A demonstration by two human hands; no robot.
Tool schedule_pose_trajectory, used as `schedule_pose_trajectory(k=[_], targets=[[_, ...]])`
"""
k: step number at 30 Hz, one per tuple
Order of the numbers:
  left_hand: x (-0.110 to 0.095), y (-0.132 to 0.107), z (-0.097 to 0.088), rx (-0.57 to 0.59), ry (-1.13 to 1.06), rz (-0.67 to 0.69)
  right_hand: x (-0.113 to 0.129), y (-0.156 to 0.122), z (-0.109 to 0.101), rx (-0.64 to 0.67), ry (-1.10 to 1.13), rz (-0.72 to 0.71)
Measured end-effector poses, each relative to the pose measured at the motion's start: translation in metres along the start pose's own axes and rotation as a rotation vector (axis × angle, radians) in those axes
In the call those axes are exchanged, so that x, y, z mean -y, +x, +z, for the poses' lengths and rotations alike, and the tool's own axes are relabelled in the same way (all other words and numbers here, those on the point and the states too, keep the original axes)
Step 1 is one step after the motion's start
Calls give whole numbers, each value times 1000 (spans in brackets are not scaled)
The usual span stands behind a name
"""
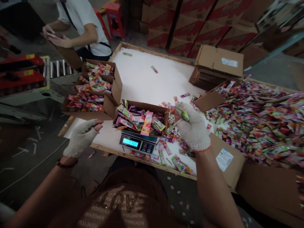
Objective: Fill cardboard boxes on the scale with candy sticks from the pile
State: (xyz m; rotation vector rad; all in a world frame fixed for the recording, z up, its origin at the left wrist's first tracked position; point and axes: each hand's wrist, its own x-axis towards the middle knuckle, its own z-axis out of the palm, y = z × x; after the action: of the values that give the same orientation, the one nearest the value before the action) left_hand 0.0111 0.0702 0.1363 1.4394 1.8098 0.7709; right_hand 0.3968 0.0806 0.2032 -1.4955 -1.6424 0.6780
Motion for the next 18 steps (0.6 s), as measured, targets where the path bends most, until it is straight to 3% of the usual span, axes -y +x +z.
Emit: schedule_pose_trajectory(k=[5, 10, 15, 18], targets=[[-26, 12, 11, -19, -120, 39, 12, 0, 6, 10, -101, -40], [-50, 20, 22, 2, -140, 176, 13, -2, 7, 62, -147, -41], [-52, 22, 32, 30, -164, 233, 29, 6, 27, 179, -175, -18], [-44, 22, 34, 15, -165, 231, 32, 19, 43, 341, -228, -4]])
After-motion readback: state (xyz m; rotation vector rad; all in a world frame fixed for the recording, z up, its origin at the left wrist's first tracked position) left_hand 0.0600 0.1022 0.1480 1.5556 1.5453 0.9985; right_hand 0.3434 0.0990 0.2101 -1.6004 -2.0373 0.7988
